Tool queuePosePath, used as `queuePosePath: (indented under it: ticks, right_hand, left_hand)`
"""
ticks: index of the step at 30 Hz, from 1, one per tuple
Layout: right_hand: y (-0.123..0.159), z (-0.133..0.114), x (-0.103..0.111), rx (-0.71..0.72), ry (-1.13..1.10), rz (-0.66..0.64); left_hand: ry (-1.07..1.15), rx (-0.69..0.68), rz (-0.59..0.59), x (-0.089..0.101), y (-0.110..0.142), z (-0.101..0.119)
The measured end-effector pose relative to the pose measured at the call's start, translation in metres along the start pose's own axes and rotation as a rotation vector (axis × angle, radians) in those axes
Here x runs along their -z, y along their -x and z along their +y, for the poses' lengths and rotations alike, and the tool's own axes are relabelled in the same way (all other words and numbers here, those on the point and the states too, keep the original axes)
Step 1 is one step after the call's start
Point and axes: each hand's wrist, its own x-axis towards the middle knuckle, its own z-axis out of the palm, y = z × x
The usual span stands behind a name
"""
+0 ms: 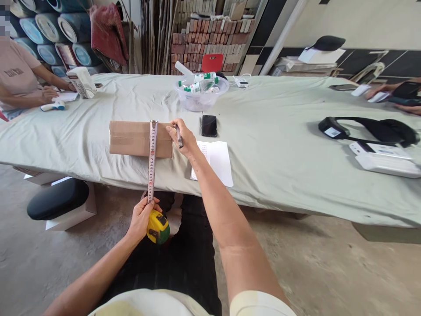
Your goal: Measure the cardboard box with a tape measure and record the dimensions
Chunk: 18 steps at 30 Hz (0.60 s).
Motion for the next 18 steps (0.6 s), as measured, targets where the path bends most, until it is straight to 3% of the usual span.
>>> queuePosePath:
  ticks: [4, 12, 15, 18]
  right_hand:
    - [0.0, 0.001, 0.0, -0.022, -0.026, 0.01]
    - [-0.029, 0.005, -0.001, -0.116, -0.054, 0.0]
    - [-0.02, 0.0, -0.002, -0.091, -0.027, 0.019]
    - [0.009, -0.007, -0.006, -0.016, 0.076, 0.076]
  left_hand:
    - [0.037, -0.003, -0.052, 0.004, 0.006, 0.001]
    - [0.036, 0.027, -0.095, 0.006, 0.011, 0.007]
    - [0.014, 0.019, -0.08, 0.007, 0.013, 0.01]
    - [0.02, 0.007, -0.08, 0.008, 0.016, 0.013]
